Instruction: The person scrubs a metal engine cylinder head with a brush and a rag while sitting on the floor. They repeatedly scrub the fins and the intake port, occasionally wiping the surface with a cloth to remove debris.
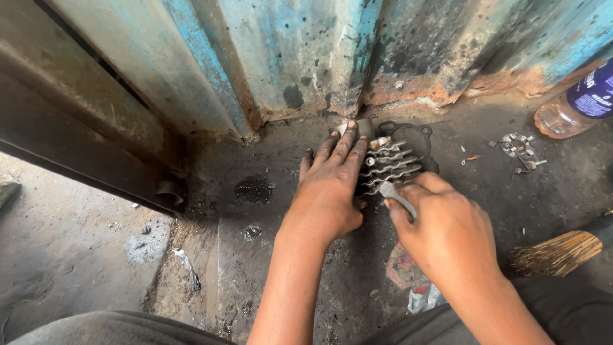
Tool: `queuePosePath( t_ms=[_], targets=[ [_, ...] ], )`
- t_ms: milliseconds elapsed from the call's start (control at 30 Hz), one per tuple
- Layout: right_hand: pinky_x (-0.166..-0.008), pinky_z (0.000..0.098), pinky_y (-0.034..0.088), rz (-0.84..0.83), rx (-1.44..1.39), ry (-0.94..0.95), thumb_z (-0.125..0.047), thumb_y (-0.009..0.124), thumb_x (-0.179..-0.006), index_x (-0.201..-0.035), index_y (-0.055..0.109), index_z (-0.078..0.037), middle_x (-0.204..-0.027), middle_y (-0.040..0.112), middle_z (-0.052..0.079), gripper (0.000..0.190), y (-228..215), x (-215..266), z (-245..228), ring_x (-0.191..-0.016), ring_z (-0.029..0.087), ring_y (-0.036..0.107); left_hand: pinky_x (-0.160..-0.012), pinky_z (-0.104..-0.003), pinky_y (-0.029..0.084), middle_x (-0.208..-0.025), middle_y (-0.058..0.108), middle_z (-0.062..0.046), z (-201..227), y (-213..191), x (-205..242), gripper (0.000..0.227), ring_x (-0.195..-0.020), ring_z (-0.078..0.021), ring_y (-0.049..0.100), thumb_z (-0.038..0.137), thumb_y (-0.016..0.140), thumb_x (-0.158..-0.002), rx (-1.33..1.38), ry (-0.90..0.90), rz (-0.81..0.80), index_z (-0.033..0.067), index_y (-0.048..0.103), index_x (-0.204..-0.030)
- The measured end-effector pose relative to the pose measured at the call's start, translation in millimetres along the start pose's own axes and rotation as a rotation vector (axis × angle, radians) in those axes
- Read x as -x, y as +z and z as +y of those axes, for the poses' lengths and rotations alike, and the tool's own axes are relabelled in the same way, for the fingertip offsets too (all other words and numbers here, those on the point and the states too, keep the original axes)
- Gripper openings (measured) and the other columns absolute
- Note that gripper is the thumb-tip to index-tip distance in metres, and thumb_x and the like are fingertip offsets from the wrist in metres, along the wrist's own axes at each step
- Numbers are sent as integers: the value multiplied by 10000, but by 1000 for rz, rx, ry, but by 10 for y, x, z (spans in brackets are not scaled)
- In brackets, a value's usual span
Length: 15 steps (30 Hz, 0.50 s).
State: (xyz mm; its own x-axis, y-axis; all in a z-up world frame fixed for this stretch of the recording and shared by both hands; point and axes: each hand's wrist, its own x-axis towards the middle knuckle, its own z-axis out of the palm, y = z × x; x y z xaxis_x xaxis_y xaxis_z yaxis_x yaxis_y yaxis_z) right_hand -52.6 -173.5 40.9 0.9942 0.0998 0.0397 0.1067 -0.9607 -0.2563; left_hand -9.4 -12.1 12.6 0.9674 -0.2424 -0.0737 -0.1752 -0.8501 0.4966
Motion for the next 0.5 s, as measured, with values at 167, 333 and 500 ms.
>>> queuePosePath(
  t_ms=[167,333,500],
  targets=[
    [-760,472,571,-2,-3,-50,-300,702,-850,-1028,793,-97,-1028,724,89,285,7,-90,-42,-819,349,725,-1218,-565,153,-1669,169,-43,8,0,-9,1174,-1530,-287,169,111,874,-546,-16,-18,-24,179,310,-1574],
    [-777,501,561,-75,99,-15,-285,646,-911,-935,732,-76,-1017,692,108,228,53,-86,-171,-825,387,713,-1213,-577,164,-1663,219,-67,-37,29,3,1077,-1522,-317,211,151,849,-576,7,18,27,162,352,-1531],
    [-705,517,544,50,-54,-125,-220,632,-919,-1009,674,-46,-1008,677,168,200,215,22,-51,-798,434,688,-1217,-558,156,-1628,292,-73,-101,38,-20,1014,-1509,-356,216,155,829,-565,40,77,90,163,417,-1492]
  ],
)
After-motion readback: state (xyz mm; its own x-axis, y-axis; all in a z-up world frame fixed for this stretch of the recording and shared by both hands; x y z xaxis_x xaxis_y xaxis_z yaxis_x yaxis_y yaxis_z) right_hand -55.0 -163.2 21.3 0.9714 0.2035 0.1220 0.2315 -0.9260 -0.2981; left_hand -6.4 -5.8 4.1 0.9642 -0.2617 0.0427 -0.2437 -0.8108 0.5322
